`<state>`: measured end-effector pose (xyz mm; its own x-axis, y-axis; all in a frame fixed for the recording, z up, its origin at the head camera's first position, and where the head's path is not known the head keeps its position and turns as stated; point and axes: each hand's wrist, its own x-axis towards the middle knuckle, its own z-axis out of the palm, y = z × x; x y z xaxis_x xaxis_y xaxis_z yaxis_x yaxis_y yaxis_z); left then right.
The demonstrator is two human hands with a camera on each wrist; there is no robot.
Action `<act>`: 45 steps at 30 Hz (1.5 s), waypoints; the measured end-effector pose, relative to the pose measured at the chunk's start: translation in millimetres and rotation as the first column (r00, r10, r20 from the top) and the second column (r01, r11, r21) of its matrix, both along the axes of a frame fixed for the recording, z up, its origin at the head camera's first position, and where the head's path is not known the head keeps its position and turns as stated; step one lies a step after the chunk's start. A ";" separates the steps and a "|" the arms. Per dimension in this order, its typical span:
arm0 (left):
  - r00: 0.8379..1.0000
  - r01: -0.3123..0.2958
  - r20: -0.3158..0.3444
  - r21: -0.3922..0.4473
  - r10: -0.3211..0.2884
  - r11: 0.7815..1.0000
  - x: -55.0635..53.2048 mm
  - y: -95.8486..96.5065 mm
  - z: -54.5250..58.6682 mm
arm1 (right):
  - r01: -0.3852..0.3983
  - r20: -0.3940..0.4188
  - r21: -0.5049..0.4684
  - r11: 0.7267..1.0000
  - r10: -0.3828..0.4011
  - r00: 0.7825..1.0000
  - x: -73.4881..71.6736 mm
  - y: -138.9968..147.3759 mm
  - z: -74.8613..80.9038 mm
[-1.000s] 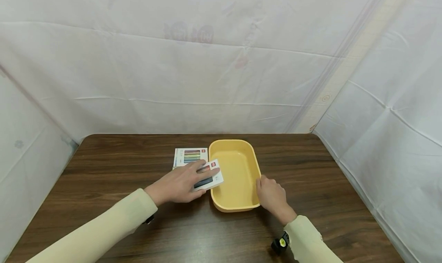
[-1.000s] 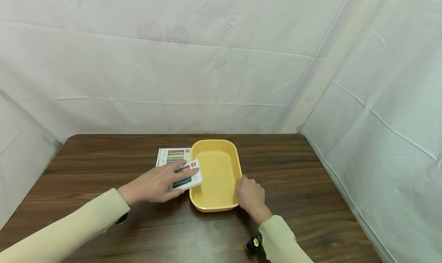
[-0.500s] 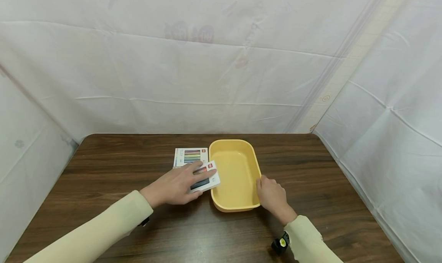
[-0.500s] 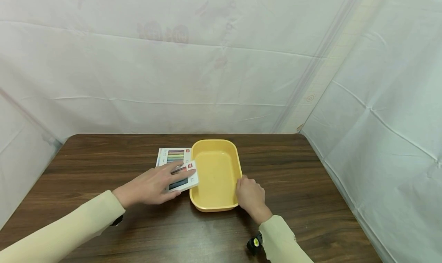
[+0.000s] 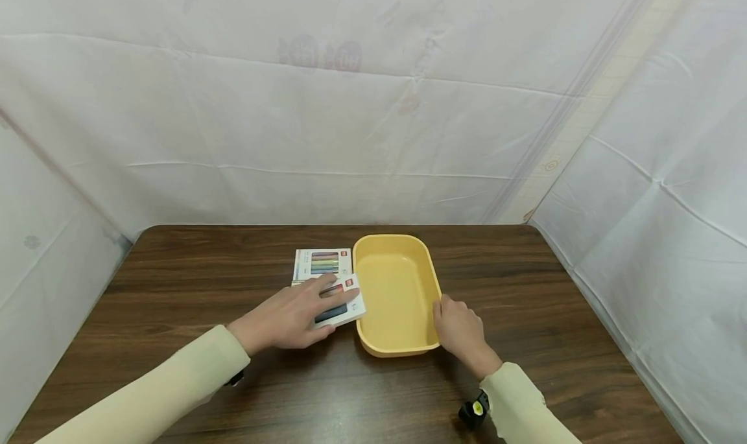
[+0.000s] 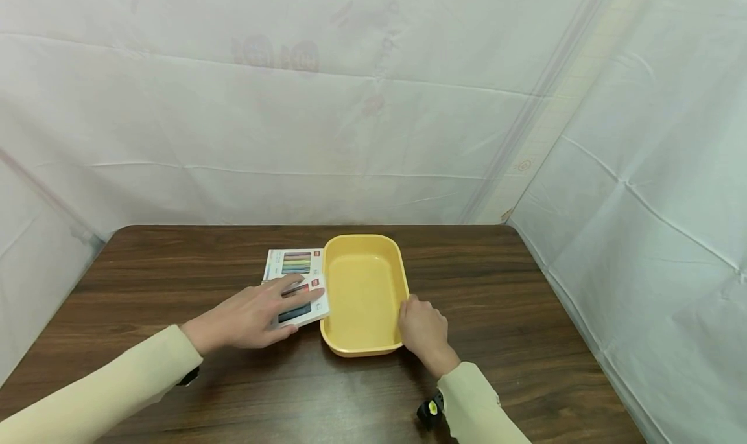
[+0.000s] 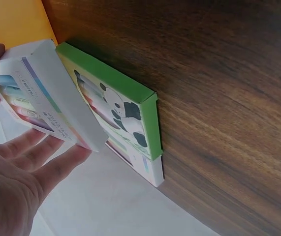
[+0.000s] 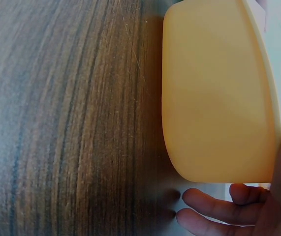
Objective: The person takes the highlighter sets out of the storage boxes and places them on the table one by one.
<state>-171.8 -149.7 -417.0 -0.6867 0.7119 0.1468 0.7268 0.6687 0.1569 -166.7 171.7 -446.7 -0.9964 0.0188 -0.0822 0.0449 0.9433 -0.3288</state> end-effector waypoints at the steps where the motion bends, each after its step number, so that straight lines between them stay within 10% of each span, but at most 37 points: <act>1: 1.000 -0.001 0.000 -0.001 0.001 1.000 0.5 -0.6 -0.2 | 0.001 0.001 0.000 1.000 -0.001 1.000 -0.2 -0.1 0.2; 45: 0.999 0.030 -0.033 -0.002 -0.030 1.000 8.4 -15.0 -20.1 | 0.007 0.004 0.000 1.000 -0.007 1.000 0.0 -0.3 1.2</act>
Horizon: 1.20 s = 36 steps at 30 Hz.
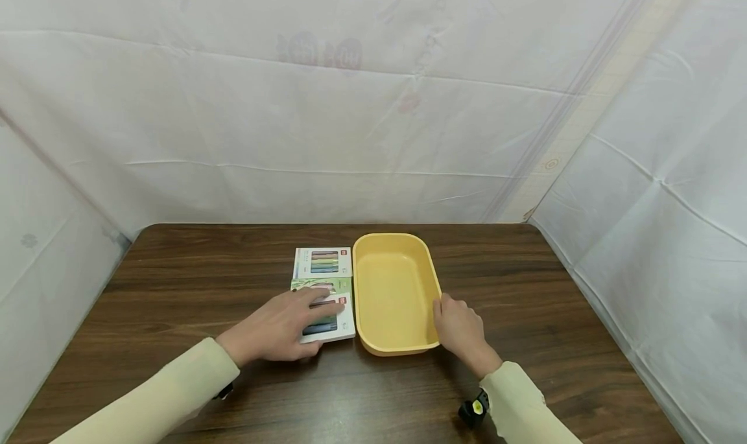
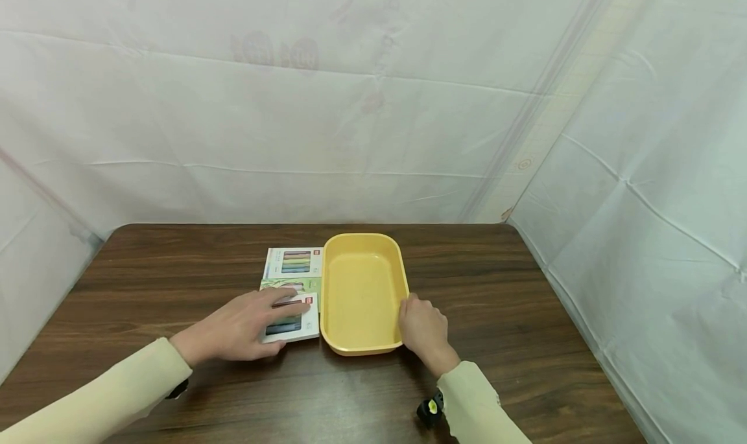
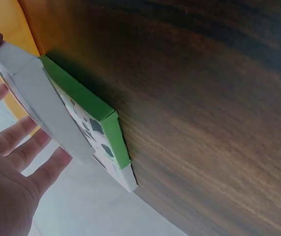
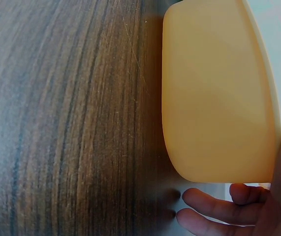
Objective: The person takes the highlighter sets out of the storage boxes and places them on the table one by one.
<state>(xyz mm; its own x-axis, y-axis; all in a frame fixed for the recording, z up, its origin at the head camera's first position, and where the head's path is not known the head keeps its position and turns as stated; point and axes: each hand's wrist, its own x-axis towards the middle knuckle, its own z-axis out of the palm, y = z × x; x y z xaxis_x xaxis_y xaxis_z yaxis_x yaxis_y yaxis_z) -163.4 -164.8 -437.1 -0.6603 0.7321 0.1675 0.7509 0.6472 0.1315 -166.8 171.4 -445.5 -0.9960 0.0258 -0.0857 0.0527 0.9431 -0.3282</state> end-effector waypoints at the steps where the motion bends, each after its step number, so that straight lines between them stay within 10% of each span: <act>1: 1.000 0.000 0.011 -0.004 0.000 1.000 0.4 0.3 -0.2 | -0.001 0.000 0.000 1.000 0.001 1.000 0.0 0.0 0.0; 36: 0.995 0.036 0.090 -0.037 -0.033 0.999 12.3 6.9 -14.8 | -0.002 0.000 0.006 1.000 0.002 1.000 -0.1 0.3 -0.2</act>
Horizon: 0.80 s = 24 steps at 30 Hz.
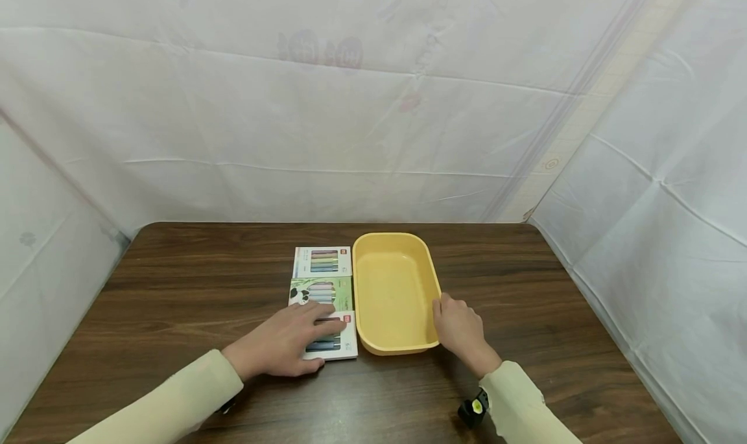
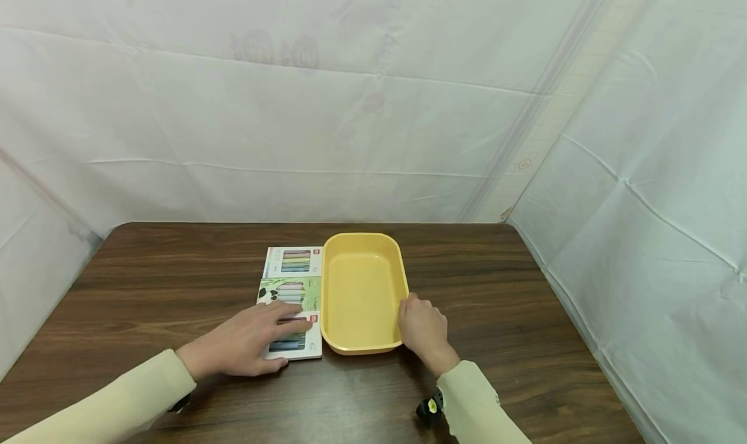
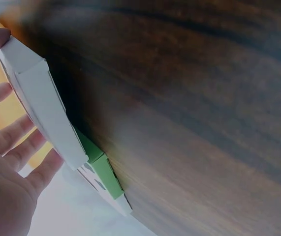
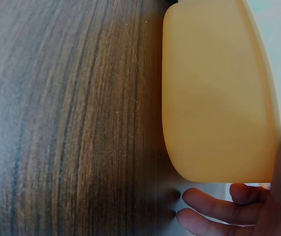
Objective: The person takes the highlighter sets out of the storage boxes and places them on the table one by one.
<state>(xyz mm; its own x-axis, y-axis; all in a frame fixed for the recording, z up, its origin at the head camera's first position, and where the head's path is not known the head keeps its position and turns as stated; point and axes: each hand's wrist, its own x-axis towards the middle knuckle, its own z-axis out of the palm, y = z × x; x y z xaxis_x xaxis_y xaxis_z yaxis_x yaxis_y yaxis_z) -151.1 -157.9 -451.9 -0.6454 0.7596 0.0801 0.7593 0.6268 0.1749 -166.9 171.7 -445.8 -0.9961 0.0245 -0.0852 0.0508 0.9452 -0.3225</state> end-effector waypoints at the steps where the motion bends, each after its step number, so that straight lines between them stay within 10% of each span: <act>1: 1.000 0.000 0.003 -0.001 0.000 1.000 0.4 0.1 -0.1 | 0.001 0.001 0.000 1.000 -0.001 1.000 -0.1 0.1 0.0; 24: 0.999 -0.003 -0.034 -0.015 0.002 1.000 3.9 1.8 -7.3 | 0.005 0.011 -0.004 1.000 -0.005 1.000 -1.3 0.6 0.3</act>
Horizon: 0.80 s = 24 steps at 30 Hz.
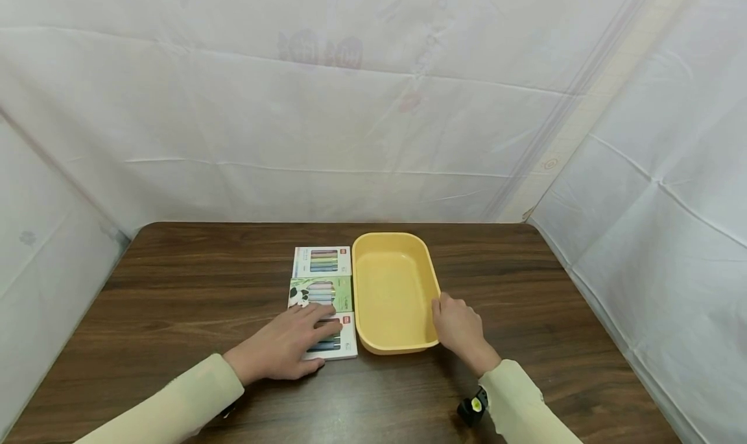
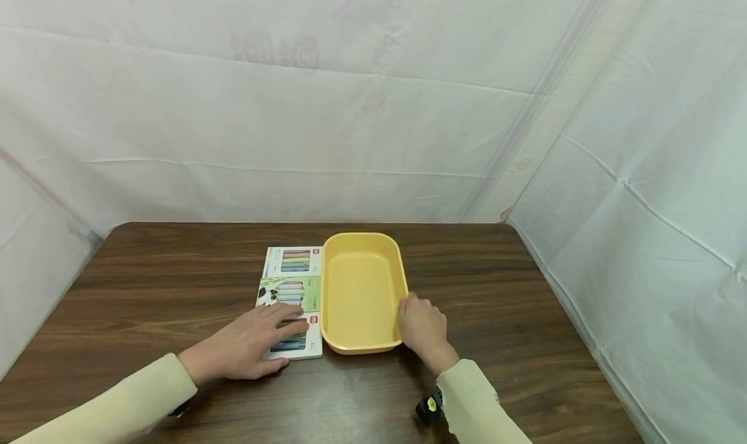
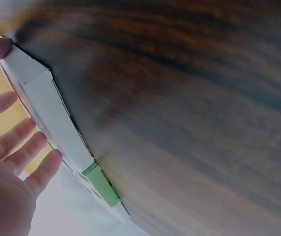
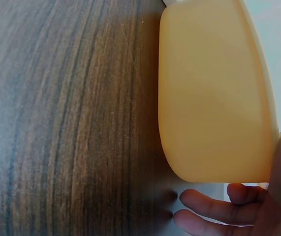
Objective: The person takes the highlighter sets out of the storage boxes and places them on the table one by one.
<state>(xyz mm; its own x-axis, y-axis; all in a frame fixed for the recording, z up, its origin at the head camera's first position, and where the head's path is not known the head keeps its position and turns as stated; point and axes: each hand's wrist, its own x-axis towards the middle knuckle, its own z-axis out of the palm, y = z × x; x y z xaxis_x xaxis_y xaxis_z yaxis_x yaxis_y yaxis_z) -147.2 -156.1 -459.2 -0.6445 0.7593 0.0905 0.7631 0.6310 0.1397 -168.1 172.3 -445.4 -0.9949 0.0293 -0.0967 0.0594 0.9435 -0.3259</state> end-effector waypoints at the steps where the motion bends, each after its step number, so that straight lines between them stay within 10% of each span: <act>1: 1.000 0.001 -0.006 0.001 -0.001 1.000 0.0 0.3 -0.5 | -0.002 0.004 -0.001 1.000 0.002 1.000 -0.3 0.3 0.2; 24: 0.999 -0.039 -0.008 0.028 0.039 0.999 -0.6 -0.4 -2.3 | -0.029 0.084 -0.079 0.996 0.036 0.996 -7.2 4.5 2.1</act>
